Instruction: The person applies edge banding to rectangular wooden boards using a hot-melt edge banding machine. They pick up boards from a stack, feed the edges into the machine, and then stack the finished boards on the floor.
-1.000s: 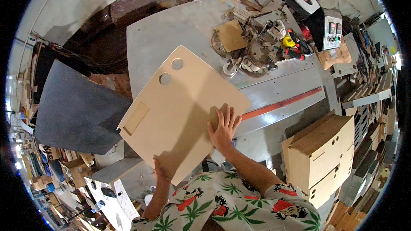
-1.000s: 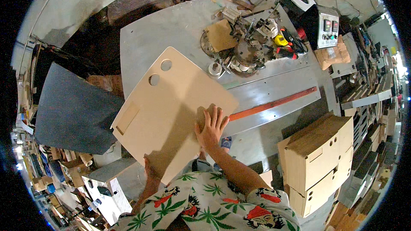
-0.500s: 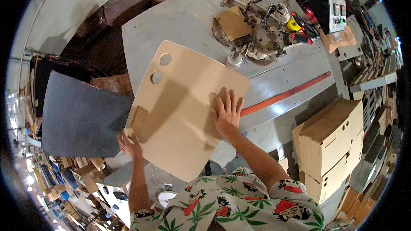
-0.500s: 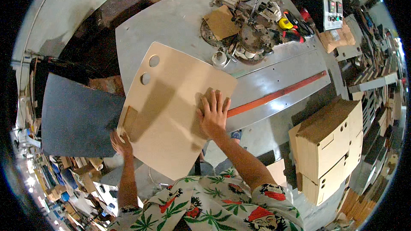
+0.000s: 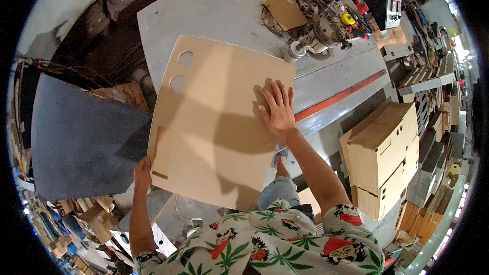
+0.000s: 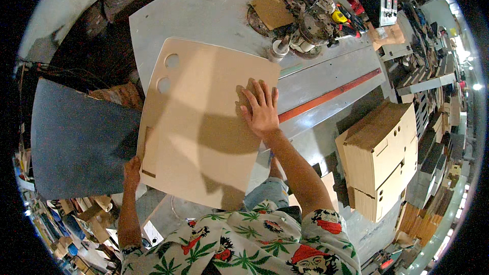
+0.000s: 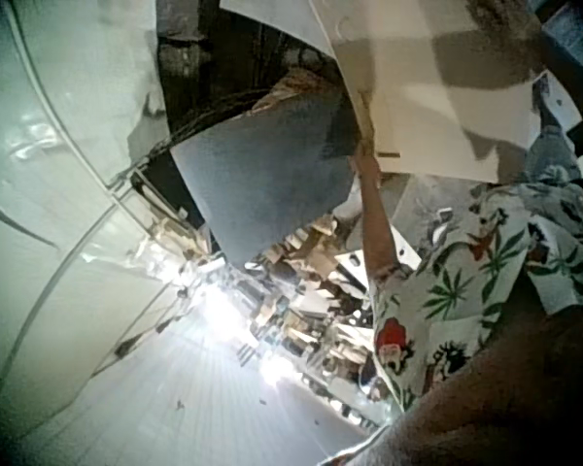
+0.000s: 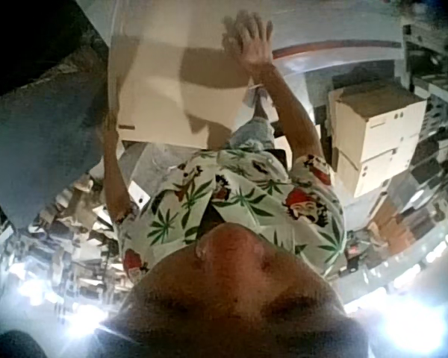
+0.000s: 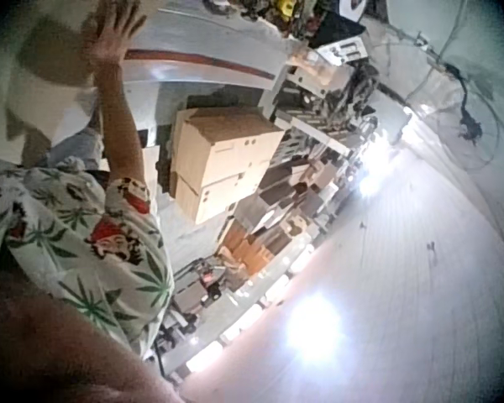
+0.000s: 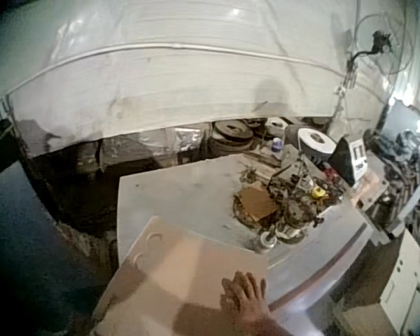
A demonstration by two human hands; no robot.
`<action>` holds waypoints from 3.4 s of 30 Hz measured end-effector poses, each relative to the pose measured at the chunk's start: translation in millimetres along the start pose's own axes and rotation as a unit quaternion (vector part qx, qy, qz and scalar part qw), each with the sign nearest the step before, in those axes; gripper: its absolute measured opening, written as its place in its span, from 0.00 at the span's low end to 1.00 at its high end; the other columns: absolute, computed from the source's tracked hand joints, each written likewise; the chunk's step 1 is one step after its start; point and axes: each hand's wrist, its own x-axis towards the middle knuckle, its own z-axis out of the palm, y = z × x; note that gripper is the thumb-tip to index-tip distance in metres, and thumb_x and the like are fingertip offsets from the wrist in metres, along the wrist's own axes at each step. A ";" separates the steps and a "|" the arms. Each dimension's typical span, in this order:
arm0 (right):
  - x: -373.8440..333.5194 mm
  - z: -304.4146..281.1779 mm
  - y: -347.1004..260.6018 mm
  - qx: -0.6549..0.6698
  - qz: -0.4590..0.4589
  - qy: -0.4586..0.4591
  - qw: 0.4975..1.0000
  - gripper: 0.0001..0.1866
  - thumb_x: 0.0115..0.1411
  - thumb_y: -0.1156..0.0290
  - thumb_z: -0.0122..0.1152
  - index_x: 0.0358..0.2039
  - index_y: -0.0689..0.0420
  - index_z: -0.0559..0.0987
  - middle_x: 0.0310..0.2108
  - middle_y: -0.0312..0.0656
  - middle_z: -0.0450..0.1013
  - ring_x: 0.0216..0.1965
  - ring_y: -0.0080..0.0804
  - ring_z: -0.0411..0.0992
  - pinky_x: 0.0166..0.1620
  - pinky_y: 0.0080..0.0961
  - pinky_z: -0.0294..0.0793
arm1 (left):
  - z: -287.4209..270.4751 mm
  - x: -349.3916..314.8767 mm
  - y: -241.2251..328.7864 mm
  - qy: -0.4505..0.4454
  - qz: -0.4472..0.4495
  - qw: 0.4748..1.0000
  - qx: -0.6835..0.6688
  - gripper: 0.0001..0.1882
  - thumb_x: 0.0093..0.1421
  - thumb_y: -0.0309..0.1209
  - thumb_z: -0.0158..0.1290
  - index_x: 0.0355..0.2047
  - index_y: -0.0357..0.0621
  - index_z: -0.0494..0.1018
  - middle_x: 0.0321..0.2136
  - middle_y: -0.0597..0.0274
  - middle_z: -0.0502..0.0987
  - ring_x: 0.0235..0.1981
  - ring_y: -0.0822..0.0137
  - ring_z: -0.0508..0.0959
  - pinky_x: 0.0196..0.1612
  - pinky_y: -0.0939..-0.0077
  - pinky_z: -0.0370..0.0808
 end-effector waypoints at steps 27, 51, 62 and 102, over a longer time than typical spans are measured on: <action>-24.9 -1.5 -26.7 -0.123 0.060 0.023 0.990 0.36 0.72 0.49 0.48 0.75 0.51 0.59 0.77 0.55 0.50 0.77 0.55 0.48 0.77 0.55 0.44 | 130.5 -165.6 66.9 -0.048 -0.080 0.940 -0.328 0.30 0.75 0.27 0.45 0.76 0.46 0.57 0.28 0.68 0.68 0.31 0.71 0.69 0.41 0.67 0.73; 52.4 2.0 44.1 0.026 -0.070 0.002 0.997 0.33 0.69 0.59 0.56 0.72 0.51 0.64 0.77 0.51 0.51 0.77 0.54 0.48 0.77 0.55 0.43 | 237.3 -162.0 86.8 -0.117 -0.226 0.760 -0.598 0.31 0.73 0.53 0.51 0.64 0.42 0.70 0.56 0.63 0.78 0.56 0.64 0.78 0.59 0.61 0.74; -163.5 -34.5 29.4 -0.009 0.115 -0.059 0.992 0.35 0.71 0.58 0.51 0.75 0.52 0.59 0.79 0.48 0.47 0.80 0.53 0.40 0.77 0.61 0.28 | 254.7 -159.8 130.9 -0.069 -0.282 0.739 -0.608 0.32 0.73 0.52 0.51 0.64 0.38 0.69 0.58 0.59 0.78 0.55 0.62 0.79 0.57 0.63 0.77; -5.4 -28.6 51.7 -0.019 0.058 0.019 0.998 0.27 0.73 0.56 0.47 0.71 0.46 0.68 0.73 0.42 0.61 0.75 0.50 0.52 0.76 0.58 0.41 | 28.7 180.5 146.4 0.298 -0.108 0.946 0.064 0.48 0.67 0.51 0.61 0.75 0.39 0.51 0.72 0.35 0.55 0.67 0.41 0.67 0.66 0.48 0.68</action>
